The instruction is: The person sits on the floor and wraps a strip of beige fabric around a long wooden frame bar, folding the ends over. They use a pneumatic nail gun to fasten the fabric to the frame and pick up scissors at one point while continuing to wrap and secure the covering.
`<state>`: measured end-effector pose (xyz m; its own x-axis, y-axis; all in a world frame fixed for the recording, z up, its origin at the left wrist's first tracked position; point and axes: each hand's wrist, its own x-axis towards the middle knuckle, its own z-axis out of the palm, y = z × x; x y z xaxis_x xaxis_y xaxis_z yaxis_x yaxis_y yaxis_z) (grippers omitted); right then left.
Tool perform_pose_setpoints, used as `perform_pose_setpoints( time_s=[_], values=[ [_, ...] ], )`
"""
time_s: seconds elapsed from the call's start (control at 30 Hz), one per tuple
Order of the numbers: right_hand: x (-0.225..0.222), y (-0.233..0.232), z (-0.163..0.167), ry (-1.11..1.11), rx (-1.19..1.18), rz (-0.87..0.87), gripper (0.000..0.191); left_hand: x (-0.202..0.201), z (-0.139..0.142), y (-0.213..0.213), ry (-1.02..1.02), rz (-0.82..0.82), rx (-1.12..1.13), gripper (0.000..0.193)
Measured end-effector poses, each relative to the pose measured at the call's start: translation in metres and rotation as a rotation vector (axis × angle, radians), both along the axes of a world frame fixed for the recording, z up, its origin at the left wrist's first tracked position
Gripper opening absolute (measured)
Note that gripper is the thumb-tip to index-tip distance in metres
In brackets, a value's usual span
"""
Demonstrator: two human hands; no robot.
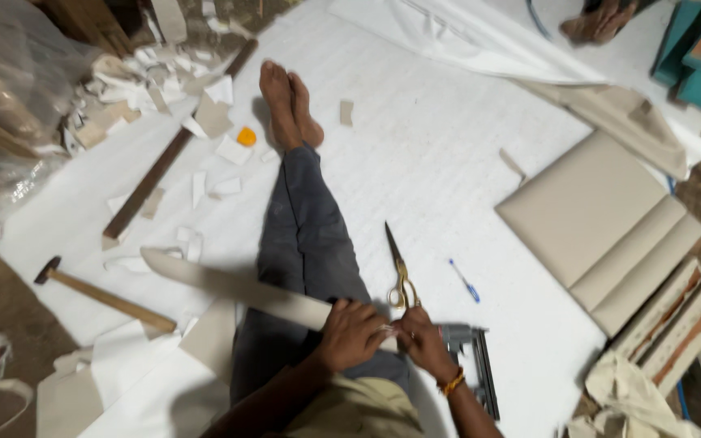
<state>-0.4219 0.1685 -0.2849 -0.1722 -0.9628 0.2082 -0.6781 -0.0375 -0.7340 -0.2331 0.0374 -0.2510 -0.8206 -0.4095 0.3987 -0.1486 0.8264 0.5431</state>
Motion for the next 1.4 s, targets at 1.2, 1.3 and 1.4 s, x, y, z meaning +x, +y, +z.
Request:
perform_pose_setpoints(
  time_s=[1.2,1.3,1.4],
  values=[
    [-0.013,-0.019,-0.09,-0.787,0.369,-0.012,0.009,-0.006,-0.028,-0.033,-0.087,-0.265,-0.116,0.101],
    [-0.01,-0.021,-0.09,-0.863,0.41,-0.022,0.01,-0.002,-0.037,-0.031,-0.106,-0.269,-0.161,0.098],
    [-0.014,-0.03,-0.082,-0.828,0.366,0.003,0.011,-0.011,-0.036,-0.035,-0.079,-0.276,-0.28,0.098]
  ],
)
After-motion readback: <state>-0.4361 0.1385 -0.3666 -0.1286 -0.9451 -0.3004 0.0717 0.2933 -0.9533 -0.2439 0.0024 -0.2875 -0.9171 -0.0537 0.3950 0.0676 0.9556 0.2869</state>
